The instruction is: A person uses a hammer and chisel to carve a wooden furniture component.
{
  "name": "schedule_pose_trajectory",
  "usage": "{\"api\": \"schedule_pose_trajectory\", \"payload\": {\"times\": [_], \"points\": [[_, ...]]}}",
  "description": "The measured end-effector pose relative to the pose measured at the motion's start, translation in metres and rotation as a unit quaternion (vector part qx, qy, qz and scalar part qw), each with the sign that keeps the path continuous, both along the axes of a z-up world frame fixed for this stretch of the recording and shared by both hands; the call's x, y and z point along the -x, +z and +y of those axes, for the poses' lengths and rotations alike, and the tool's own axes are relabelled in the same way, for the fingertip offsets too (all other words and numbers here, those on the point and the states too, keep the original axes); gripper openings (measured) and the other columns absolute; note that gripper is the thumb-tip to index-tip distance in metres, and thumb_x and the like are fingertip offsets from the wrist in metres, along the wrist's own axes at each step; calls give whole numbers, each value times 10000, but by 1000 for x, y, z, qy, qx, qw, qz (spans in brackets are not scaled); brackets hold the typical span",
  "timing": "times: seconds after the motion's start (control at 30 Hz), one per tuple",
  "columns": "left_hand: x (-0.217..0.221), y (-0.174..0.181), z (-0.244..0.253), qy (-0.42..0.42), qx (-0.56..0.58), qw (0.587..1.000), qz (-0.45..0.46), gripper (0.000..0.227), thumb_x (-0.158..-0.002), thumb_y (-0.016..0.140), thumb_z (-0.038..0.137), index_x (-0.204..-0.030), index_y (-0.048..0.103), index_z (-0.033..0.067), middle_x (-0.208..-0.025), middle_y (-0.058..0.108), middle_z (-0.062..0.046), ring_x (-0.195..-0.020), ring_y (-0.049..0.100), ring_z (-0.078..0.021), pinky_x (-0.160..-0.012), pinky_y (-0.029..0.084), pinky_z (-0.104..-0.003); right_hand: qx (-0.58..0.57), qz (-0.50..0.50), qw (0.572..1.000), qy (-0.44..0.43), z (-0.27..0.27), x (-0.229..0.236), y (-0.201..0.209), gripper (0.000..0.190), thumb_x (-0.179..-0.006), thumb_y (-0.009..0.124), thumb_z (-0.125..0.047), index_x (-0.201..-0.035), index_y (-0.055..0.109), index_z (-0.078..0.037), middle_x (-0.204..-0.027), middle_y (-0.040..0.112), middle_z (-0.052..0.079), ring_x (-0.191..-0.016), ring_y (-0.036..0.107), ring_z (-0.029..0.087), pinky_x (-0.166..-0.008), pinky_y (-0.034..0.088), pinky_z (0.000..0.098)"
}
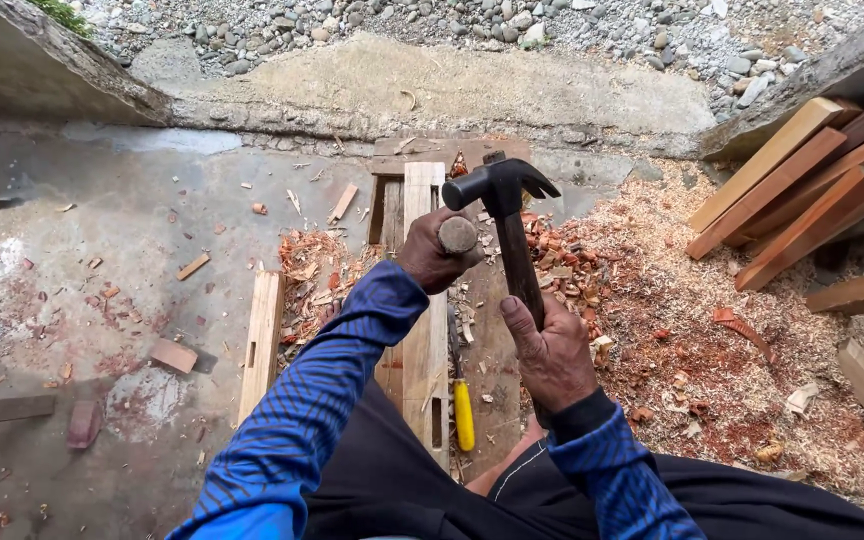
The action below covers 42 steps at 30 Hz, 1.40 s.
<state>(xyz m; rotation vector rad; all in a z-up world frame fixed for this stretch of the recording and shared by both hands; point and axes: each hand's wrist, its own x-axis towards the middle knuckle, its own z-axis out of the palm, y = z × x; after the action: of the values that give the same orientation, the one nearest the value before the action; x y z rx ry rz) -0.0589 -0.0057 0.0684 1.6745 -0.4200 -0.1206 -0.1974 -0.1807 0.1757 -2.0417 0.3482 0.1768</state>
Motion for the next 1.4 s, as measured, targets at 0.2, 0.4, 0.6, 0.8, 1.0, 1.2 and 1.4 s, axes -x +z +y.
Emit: {"api": "schedule_pose_trajectory", "payload": {"times": [0.2, 0.4, 0.6, 0.8, 1.0, 1.2, 1.4], "points": [[0, -1, 0, 6, -14, 1000, -3, 274, -755, 846, 72, -941, 644, 75, -814, 652, -1, -772, 636, -83, -703, 560, -293, -34, 31, 999, -18, 1, -3, -2, 543, -905, 608, -599, -949, 675, -61, -586, 517, -25, -534, 529, 80, -478, 447, 296], [0, 11, 1, 7, -26, 1000, -12, 296, -754, 859, 80, -958, 643, 72, -832, 660, -12, -776, 651, -99, -700, 561, -296, -16, 25, 1000, -11, 0, -3, -5, 540, -913, 603, -606, -930, 667, -70, -575, 517, -30, -534, 527, 67, -479, 447, 276], [1, 11, 1, 14, -41, 999, 5, 287, -762, 868, 99, -951, 654, 74, -820, 679, -29, -764, 665, -104, -695, 568, -299, -18, 39, 999, -13, 3, -5, -2, 555, -907, 593, -625, -881, 651, -73, -566, 522, -26, -519, 547, 75, -470, 460, 283], [1, 11, 2, 0, -34, 998, -45, 328, -711, 853, 71, -955, 634, 67, -846, 671, -46, -796, 671, -131, -719, 555, -308, -68, 25, 997, -13, -1, -2, 11, 559, -891, 601, -628, -914, 646, -72, -563, 516, -29, -491, 529, 86, -443, 445, 296], [2, 20, 8, -24, -46, 999, 1, 245, -758, 803, 81, -920, 620, 65, -829, 644, -37, -773, 653, -127, -698, 548, -315, -61, 42, 997, 11, -9, 2, 4, 595, -899, 585, -640, -941, 621, -48, -601, 516, -24, -516, 514, 102, -431, 441, 308], [5, -2, 11, -7, -23, 999, 22, 318, -735, 790, 79, -1002, 619, 64, -825, 625, -21, -787, 639, -116, -701, 546, -308, 43, -9, 996, 80, -9, -4, -4, 633, -953, 548, -659, -833, 632, -43, -626, 509, -5, -578, 515, 96, -507, 438, 280], [7, 17, 15, -42, 22, 999, -22, 389, -752, 788, 42, -1115, 648, 55, -998, 691, -23, -939, 663, -125, -852, 554, -304, -48, -4, 998, 28, 2, 7, 23, 550, -924, 570, -617, -941, 608, -68, -617, 503, -5, -520, 493, 110, -453, 437, 310]]}}
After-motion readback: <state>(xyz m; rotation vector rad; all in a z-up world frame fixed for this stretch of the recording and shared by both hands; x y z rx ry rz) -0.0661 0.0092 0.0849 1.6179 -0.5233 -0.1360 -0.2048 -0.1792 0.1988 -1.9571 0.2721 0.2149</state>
